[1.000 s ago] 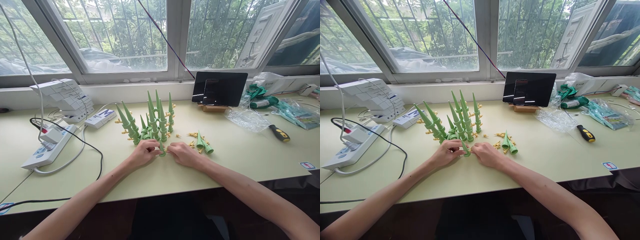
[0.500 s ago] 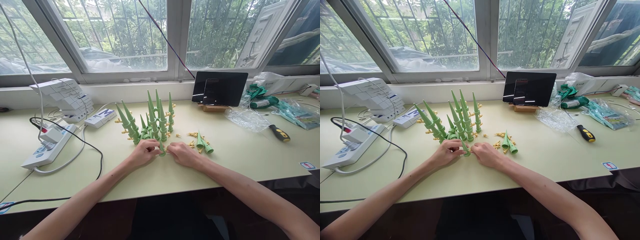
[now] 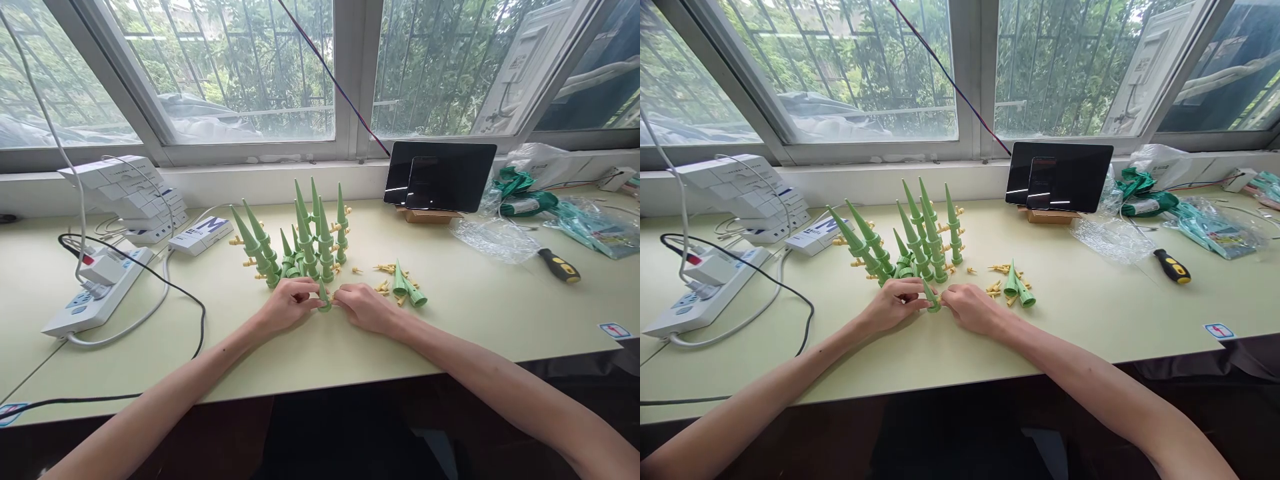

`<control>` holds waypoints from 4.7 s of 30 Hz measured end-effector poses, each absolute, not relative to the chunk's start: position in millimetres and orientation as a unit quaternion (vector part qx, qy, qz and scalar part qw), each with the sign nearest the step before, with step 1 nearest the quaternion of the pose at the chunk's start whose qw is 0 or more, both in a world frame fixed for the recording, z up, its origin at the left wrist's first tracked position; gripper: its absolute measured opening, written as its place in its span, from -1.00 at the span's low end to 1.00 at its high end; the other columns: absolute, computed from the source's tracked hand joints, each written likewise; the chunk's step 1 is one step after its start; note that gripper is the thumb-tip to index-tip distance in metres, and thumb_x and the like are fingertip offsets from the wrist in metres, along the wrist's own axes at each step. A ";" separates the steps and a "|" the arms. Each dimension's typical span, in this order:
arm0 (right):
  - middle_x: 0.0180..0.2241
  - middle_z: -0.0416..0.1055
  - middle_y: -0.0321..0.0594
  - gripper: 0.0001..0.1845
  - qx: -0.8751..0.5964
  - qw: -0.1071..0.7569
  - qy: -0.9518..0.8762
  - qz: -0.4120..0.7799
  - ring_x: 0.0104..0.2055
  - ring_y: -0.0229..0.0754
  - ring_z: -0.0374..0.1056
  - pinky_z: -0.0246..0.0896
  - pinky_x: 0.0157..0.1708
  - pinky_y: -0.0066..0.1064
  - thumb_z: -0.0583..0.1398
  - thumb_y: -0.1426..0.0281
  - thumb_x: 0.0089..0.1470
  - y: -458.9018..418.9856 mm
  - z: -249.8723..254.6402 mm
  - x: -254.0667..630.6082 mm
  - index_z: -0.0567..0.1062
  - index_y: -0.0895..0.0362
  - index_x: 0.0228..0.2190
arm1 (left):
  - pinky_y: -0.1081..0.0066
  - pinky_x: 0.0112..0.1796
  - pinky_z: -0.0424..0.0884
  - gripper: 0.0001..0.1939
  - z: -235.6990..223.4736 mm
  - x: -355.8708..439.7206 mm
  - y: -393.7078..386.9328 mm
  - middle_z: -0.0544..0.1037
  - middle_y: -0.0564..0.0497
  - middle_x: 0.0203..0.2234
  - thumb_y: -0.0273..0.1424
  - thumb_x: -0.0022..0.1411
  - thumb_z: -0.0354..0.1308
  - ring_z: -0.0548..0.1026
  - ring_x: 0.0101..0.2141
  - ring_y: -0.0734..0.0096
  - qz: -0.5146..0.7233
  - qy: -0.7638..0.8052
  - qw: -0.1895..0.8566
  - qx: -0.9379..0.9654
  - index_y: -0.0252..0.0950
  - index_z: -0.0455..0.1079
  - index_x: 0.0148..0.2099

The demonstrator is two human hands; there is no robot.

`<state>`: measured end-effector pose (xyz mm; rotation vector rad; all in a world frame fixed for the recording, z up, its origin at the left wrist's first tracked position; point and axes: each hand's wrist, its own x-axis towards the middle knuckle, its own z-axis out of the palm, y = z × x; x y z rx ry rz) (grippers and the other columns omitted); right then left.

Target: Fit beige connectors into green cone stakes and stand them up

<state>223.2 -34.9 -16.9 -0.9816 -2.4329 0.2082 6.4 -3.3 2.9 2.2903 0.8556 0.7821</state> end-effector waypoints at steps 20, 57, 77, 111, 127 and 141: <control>-0.50 0.30 -0.23 -0.75 -0.350 0.246 -0.903 0.038 -0.54 -0.31 0.07 -0.01 -0.48 -0.45 0.08 0.54 0.25 -35.4 -17.6 223.4 0.37 0.21 -0.49 | 0.50 -0.59 0.11 -0.79 1.9 5.2 -3.2 0.37 0.05 -0.52 -0.31 0.24 0.20 0.10 -0.59 0.60 0.290 0.316 0.280 0.859 -0.34 0.51 -0.37; -0.49 0.32 -0.22 -0.73 -0.375 0.224 -0.898 0.057 -0.54 -0.31 0.11 0.02 -0.47 -0.44 0.07 0.50 0.28 -37.2 -12.7 221.9 0.38 0.21 -0.48 | 0.49 -0.56 0.11 -0.81 4.1 6.7 -4.3 0.37 0.05 -0.48 -0.32 0.24 0.19 0.09 -0.58 0.59 0.285 0.319 0.285 0.858 -0.32 0.52 -0.34; -0.53 0.38 -0.24 -0.67 -0.437 0.343 -0.827 0.082 -0.51 -0.28 0.22 0.06 -0.43 -0.44 0.06 0.38 0.31 -25.4 -0.2 248.9 0.47 0.18 -0.47 | 0.51 -0.55 0.14 -0.80 9.5 3.1 -3.0 0.31 0.12 -0.59 -0.27 0.21 0.23 0.10 -0.62 0.60 0.283 0.307 0.194 0.888 -0.32 0.46 -0.34; -0.34 0.34 -0.08 -0.76 -0.523 0.157 -0.838 -0.017 -0.26 -0.14 0.18 0.03 -0.27 -0.38 0.08 0.61 0.22 -8.2 -6.3 260.1 0.49 0.18 -0.40 | 0.58 -0.66 0.22 -0.51 11.0 -0.4 1.5 0.39 0.09 -0.77 -0.45 0.37 -0.07 0.32 -0.74 0.61 0.445 0.301 0.121 0.835 -0.36 0.46 -0.57; -0.36 0.33 -0.08 -0.69 -0.544 0.103 -0.833 -0.021 -0.26 -0.10 0.20 0.05 -0.35 -0.37 0.00 0.68 0.20 -22.7 4.7 250.9 0.47 0.18 -0.24 | 0.58 -0.71 0.08 -0.58 9.1 -0.7 -0.4 0.30 0.12 -0.80 -0.55 0.33 -0.02 0.21 -0.77 0.66 0.513 0.224 0.026 0.828 -0.36 0.42 -0.58; -0.35 0.46 -0.20 -0.87 -0.377 0.410 -0.818 0.142 -0.39 -0.25 0.29 0.26 -0.32 -0.39 0.13 0.49 0.21 -32.8 -2.6 233.8 0.48 0.13 -0.23 | 0.55 -0.69 0.06 -0.75 8.1 4.2 -7.3 0.24 0.19 -0.77 -0.54 0.21 0.16 0.10 -0.73 0.66 0.489 0.171 -0.036 0.855 -0.29 0.32 -0.52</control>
